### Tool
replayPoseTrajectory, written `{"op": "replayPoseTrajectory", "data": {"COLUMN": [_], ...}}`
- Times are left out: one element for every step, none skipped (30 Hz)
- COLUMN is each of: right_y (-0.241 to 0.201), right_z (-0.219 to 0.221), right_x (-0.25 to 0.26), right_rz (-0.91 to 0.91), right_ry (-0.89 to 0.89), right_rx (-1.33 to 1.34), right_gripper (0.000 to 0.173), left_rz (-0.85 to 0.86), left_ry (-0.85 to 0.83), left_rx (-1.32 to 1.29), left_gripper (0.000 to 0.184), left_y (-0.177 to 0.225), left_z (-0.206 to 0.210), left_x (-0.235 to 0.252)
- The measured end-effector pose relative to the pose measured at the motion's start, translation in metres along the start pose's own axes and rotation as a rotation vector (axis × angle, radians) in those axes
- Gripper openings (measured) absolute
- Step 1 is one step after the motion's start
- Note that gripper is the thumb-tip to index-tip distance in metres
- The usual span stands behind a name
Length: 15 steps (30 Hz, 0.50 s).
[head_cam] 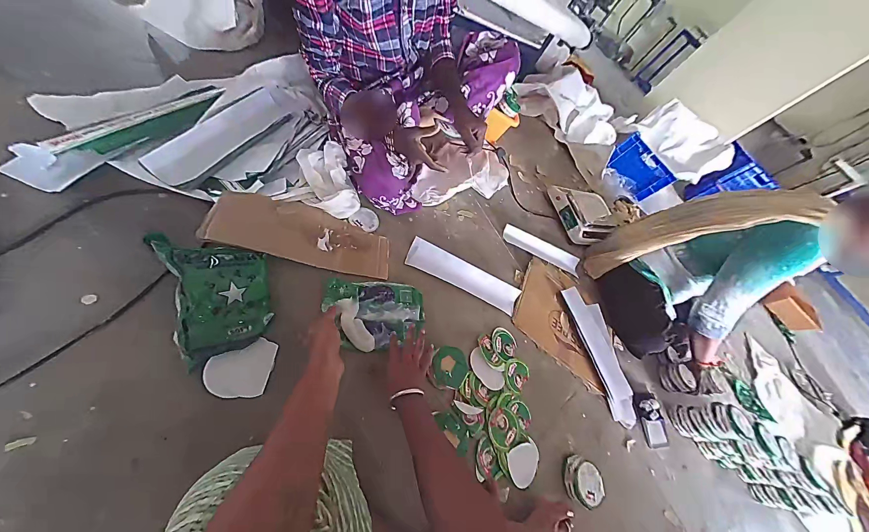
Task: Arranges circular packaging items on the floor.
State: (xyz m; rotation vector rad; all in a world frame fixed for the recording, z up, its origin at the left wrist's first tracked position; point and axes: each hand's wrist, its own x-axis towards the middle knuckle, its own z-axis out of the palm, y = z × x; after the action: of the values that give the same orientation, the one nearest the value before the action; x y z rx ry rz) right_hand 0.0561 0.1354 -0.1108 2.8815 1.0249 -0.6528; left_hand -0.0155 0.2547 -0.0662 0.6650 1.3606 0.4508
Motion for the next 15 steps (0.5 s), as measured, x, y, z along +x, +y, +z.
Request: {"op": "replayPoseTrajectory", "data": {"right_y": [-0.001, -0.001, 0.0, 0.0, 0.0, 0.0, -0.001, -0.001, -0.003, -0.004, -0.005, -0.005, 0.0, 0.011, 0.026], "right_z": [0.007, 0.015, 0.023, 0.03, 0.035, 0.039, 0.043, 0.047, 0.05, 0.05, 0.047, 0.039, 0.034, 0.033, 0.032], "right_x": [0.003, 0.004, 0.004, 0.003, 0.002, 0.0, -0.002, -0.005, -0.008, -0.013, -0.021, -0.032, -0.044, -0.057, -0.07], "right_rz": [-0.001, -0.004, -0.013, -0.026, -0.044, -0.063, -0.09, -0.113, -0.126, -0.121, -0.089, -0.038, -0.006, 0.003, 0.011], "right_ry": [0.02, 0.052, 0.1, 0.153, 0.207, 0.252, 0.298, 0.338, 0.37, 0.384, 0.359, 0.315, 0.305, 0.36, 0.428], "right_rx": [-0.006, -0.004, 0.006, 0.013, 0.02, 0.027, 0.037, 0.058, 0.096, 0.141, 0.191, 0.23, 0.258, 0.262, 0.238], "right_gripper": [0.066, 0.064, 0.061, 0.056, 0.052, 0.047, 0.043, 0.04, 0.036, 0.033, 0.03, 0.031, 0.031, 0.029, 0.026], "left_rz": [-0.019, -0.032, -0.039, -0.042, -0.04, -0.038, -0.038, -0.035, -0.028, -0.021, -0.016, -0.018, -0.027, -0.034, -0.04], "left_ry": [-0.01, -0.016, -0.019, -0.024, -0.022, -0.019, -0.017, -0.01, -0.004, -0.001, 0.002, -0.002, -0.009, -0.014, -0.017], "left_rx": [-0.021, -0.038, -0.048, -0.056, -0.07, -0.084, -0.094, -0.096, -0.094, -0.095, -0.101, -0.108, -0.107, -0.106, -0.105], "left_gripper": [0.059, 0.057, 0.056, 0.056, 0.055, 0.054, 0.053, 0.052, 0.052, 0.052, 0.052, 0.053, 0.055, 0.057, 0.059], "left_y": [0.0, 0.0, 0.0, 0.0, -0.001, -0.002, -0.002, -0.004, -0.005, -0.005, -0.005, -0.004, -0.004, -0.004, -0.004], "left_z": [0.002, 0.004, 0.006, 0.008, 0.009, 0.01, 0.011, 0.012, 0.012, 0.012, 0.013, 0.013, 0.013, 0.013, 0.013], "left_x": [0.0, -0.001, -0.001, -0.001, 0.0, 0.002, 0.003, 0.005, 0.006, 0.007, 0.006, 0.005, 0.005, 0.005, 0.004]}}
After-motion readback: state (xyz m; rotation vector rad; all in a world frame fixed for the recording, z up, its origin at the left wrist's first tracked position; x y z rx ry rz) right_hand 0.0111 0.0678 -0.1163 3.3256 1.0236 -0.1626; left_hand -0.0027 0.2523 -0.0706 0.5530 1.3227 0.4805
